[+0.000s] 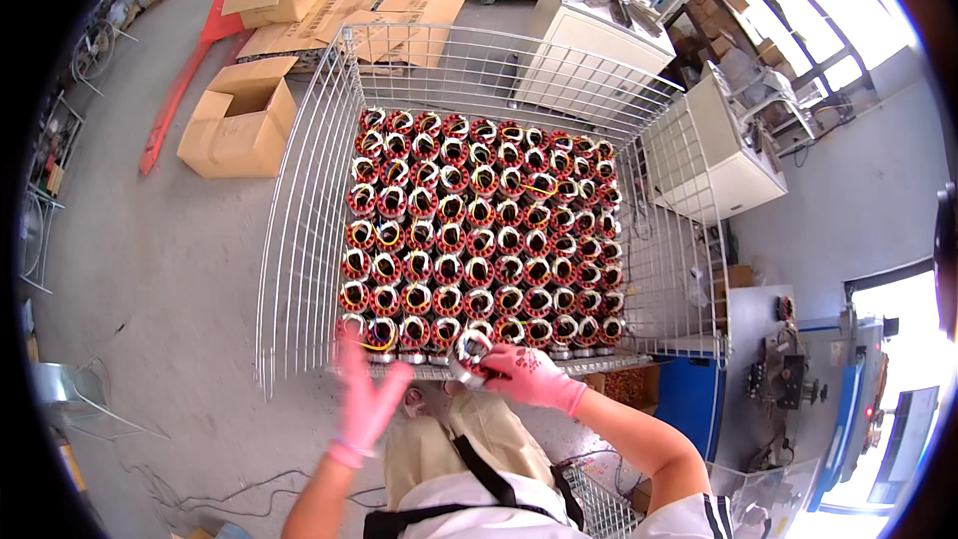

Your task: The person takes motor stators from a large wire crate, places them one at a time into a machine to process the wire leads, and then places the processed stators into a smaller crate.

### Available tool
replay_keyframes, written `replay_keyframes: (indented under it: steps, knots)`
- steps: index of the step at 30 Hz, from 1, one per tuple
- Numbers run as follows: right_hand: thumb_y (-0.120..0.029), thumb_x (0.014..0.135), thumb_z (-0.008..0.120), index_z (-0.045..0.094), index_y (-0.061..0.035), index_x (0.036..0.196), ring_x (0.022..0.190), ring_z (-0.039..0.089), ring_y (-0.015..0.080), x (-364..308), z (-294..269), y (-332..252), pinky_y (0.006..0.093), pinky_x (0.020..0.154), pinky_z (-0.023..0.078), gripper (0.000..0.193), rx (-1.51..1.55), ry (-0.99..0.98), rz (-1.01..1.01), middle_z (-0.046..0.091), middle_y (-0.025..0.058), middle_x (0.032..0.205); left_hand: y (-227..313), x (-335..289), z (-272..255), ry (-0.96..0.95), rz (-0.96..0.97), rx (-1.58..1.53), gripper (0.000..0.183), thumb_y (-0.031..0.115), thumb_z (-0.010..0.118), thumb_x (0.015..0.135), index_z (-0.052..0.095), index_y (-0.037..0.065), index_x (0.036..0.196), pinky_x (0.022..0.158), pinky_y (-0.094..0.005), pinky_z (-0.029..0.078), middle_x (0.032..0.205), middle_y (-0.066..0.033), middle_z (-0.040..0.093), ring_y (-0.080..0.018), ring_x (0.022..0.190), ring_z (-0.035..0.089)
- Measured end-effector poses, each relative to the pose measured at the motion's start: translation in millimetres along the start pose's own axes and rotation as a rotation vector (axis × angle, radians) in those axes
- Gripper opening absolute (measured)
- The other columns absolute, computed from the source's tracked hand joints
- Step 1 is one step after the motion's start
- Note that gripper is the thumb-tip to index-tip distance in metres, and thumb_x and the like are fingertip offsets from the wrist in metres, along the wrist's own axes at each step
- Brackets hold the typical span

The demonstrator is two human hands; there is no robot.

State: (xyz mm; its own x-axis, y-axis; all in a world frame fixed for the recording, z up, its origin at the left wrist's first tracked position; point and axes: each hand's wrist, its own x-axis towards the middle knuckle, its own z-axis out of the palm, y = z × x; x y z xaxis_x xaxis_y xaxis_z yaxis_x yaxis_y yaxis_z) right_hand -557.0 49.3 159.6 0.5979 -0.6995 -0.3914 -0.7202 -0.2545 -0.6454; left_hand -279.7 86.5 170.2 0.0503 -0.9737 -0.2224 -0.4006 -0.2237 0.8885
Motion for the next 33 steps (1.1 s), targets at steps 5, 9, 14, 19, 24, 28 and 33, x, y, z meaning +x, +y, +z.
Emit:
replay_keyframes:
  steps: [5,9,14,19,24,28,33]
  knots:
    - [-0.021,0.081,0.066,0.065,-0.0076,0.106,0.102,0.06,0.0289,137,23,155,0.04,0.086,0.049,0.028,-0.171,0.288,0.072,0.061,0.0088,0.111,-58,115,-126,0.547,0.07,0.73,0.086,0.031,0.071,0.084,0.022,-0.002,0.147,0.113,-0.0423,0.028,0.151,-0.021,0.024,-0.0337,0.139,0.03]
    - [-0.02,0.083,0.063,0.063,-0.0118,0.106,0.101,0.058,0.0236,244,34,228,0.0394,0.085,0.048,0.025,-0.286,0.44,0.049,0.059,0.0031,0.112,-116,151,-147,0.288,-0.211,0.44,0.069,0.026,0.067,0.089,0.034,-0.001,0.143,0.111,-0.0393,0.031,0.142,-0.0193,0.043,-0.0319,0.134,0.038]
    - [-0.01,0.082,0.057,0.064,-0.0148,0.11,0.101,0.058,0.02,333,17,290,0.0368,0.087,0.047,0.029,-0.437,0.394,0.043,0.058,-0.0006,0.115,-108,163,-141,0.316,-0.347,0.554,0.05,0.015,0.058,0.093,0.043,0.0,0.138,0.107,-0.037,0.033,0.137,-0.0149,0.049,-0.0254,0.13,0.043]
    - [-0.012,0.084,0.054,0.064,-0.0155,0.109,0.105,0.056,0.0203,381,13,325,0.0374,0.09,0.046,0.027,-0.431,0.285,0.023,0.056,-0.0018,0.118,-97,166,-136,0.352,-0.322,0.485,0.047,0.008,0.053,0.094,0.042,0.0,0.138,0.106,-0.0368,0.033,0.138,-0.0143,0.048,-0.0248,0.13,0.043]
    - [-0.018,0.083,0.06,0.066,-0.0178,0.102,0.1,0.056,0.0213,389,9,333,0.0381,0.086,0.047,0.02,-0.515,0.243,-0.066,0.057,-0.0041,0.115,-93,168,-133,0.348,-0.335,0.439,0.048,0.006,0.052,0.093,0.041,-0.001,0.139,0.107,-0.0369,0.033,0.14,-0.0147,0.047,-0.0254,0.132,0.041]
    - [-0.017,0.083,0.059,0.068,-0.0168,0.099,0.096,0.057,0.0228,396,14,331,0.0385,0.084,0.048,0.018,-0.579,0.232,-0.035,0.057,-0.0017,0.107,-98,161,-137,0.329,-0.313,0.463,0.047,0.009,0.052,0.095,0.041,0.001,0.14,0.106,-0.0363,0.034,0.14,-0.013,0.047,-0.0243,0.131,0.043]
    - [-0.02,0.076,0.068,0.068,-0.0189,0.102,0.1,0.056,0.022,410,16,329,0.0406,0.089,0.046,0.025,-0.569,0.136,0.115,0.058,-0.0028,0.109,-94,164,-135,0.312,-0.316,0.464,0.049,0.007,0.053,0.094,0.04,0.001,0.141,0.105,-0.036,0.035,0.141,-0.013,0.047,-0.0244,0.131,0.043]
